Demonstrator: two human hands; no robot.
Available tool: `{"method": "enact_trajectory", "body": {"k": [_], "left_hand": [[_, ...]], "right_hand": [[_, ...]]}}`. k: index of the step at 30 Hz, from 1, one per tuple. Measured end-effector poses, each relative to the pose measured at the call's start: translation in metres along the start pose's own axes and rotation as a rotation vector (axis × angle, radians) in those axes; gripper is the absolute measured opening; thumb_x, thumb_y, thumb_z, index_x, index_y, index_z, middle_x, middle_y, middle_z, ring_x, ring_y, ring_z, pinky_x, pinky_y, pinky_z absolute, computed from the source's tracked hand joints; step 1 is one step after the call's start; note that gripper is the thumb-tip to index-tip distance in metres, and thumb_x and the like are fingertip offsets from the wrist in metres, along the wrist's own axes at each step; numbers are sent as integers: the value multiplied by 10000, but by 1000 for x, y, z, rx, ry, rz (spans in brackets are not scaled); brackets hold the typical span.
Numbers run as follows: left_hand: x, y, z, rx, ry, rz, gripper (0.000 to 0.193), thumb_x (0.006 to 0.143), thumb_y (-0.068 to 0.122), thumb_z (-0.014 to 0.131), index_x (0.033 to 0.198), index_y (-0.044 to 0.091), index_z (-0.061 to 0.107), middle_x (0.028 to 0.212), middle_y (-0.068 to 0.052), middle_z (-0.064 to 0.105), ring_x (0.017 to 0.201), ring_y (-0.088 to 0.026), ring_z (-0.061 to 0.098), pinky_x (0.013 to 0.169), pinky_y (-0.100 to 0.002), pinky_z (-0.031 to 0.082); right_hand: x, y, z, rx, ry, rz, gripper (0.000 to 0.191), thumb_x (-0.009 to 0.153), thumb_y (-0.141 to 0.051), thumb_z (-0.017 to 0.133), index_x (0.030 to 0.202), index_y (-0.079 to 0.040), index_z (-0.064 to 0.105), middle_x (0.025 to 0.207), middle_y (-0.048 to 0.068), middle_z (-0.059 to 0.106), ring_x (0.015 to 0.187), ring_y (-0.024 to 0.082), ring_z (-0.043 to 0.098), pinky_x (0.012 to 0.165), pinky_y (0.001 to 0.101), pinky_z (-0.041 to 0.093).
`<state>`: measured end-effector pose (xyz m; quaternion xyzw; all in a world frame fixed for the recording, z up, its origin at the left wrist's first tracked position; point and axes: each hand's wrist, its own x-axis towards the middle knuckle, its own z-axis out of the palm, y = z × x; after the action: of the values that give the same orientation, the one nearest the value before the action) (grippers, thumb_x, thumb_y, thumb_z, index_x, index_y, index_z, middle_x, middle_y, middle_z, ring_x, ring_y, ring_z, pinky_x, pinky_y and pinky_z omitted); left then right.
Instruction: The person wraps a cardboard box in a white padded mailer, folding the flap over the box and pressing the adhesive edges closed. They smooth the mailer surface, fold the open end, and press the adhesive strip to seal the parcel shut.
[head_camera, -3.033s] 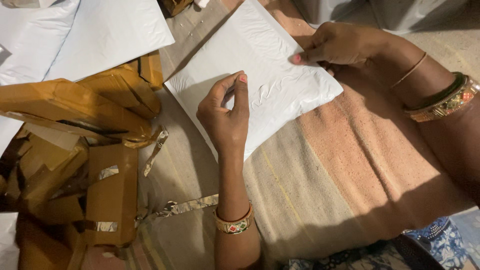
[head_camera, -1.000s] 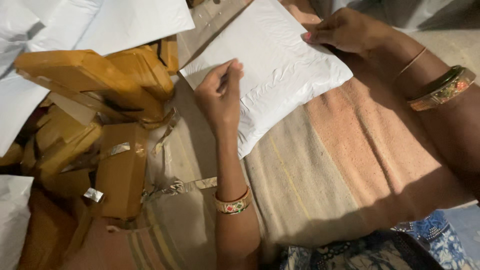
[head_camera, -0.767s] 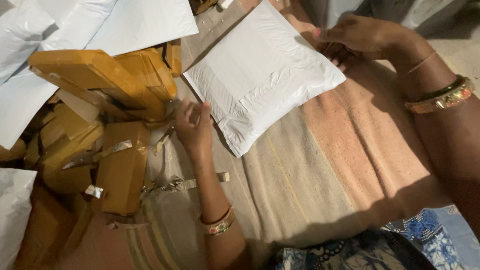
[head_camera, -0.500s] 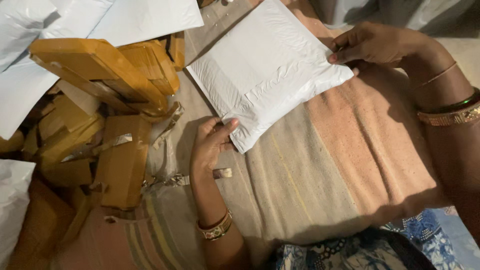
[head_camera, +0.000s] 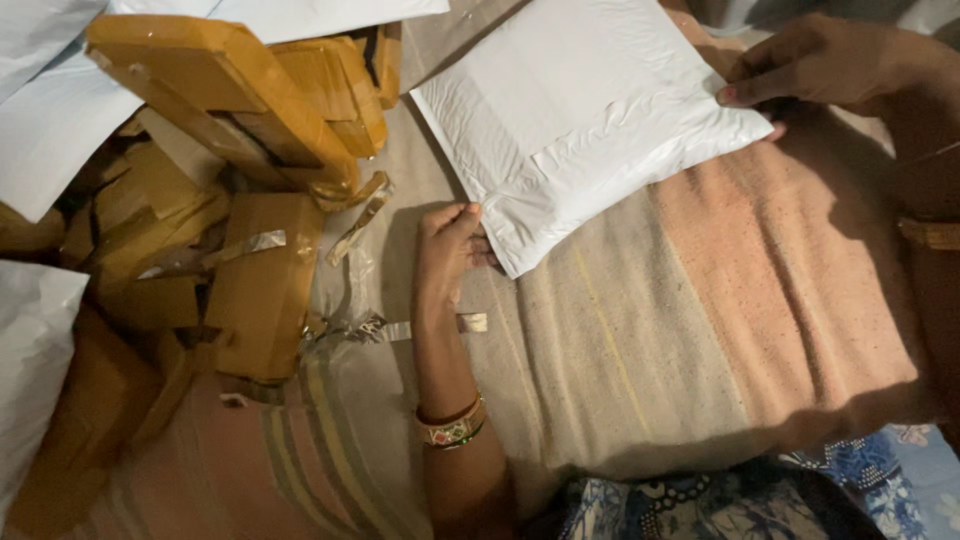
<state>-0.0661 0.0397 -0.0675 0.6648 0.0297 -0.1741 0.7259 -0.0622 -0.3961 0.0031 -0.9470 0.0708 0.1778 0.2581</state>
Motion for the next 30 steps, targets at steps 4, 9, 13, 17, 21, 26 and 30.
{"method": "enact_trajectory", "body": {"k": [4,9,13,17,21,26,30], "left_hand": [[-9,13,4,109,156,-33,477,938,461,618,1029,3,711,832,-119,721,679,-194,707,619,-368,627],[-8,16,24,-155,39,-42,567,670,346,886,1104,39,690,1014,-89,780,991,-194,746,902,-364,618],[1,4,32,-268,9,24,499,692,277,928,1034,-29,734,971,-150,778,971,-216,730,914,-317,592],[8,-5,33,-64,83,166,329,765,272,865,929,2,775,829,-109,782,723,-166,704,672,-252,589],[9,-2,37,290,204,130,299,862,298,819,861,3,771,635,-53,662,497,-120,453,435,-278,326],[6,6,39,292,148,319,231,872,213,791,876,-19,785,627,-28,676,491,-52,465,443,-256,314],[8,2,37,373,177,311,228,870,223,787,856,-4,779,630,-9,712,493,-38,553,453,-251,399]], "right_hand": [[6,6,4,162,49,-50,497,1045,-377,614,1137,89,760,895,244,731,730,324,728,728,427,600],[4,-17,25,69,272,-228,530,1076,-466,625,1235,28,733,1007,240,720,828,316,695,775,421,549],[-7,-43,33,284,213,-61,524,1029,-428,692,1113,89,708,888,314,719,752,351,716,674,453,583],[-17,-58,35,436,288,-166,420,1004,-348,725,1129,53,701,906,220,727,742,272,717,625,383,567],[-14,-57,40,285,409,-290,378,1041,-322,717,1099,52,719,871,203,720,707,243,718,603,363,558],[-3,-44,43,51,481,-359,427,1082,-357,756,965,53,733,734,215,707,612,260,683,551,379,527],[0,-40,47,89,538,-432,414,1066,-349,773,971,51,725,801,194,701,624,226,683,530,353,528]]}}
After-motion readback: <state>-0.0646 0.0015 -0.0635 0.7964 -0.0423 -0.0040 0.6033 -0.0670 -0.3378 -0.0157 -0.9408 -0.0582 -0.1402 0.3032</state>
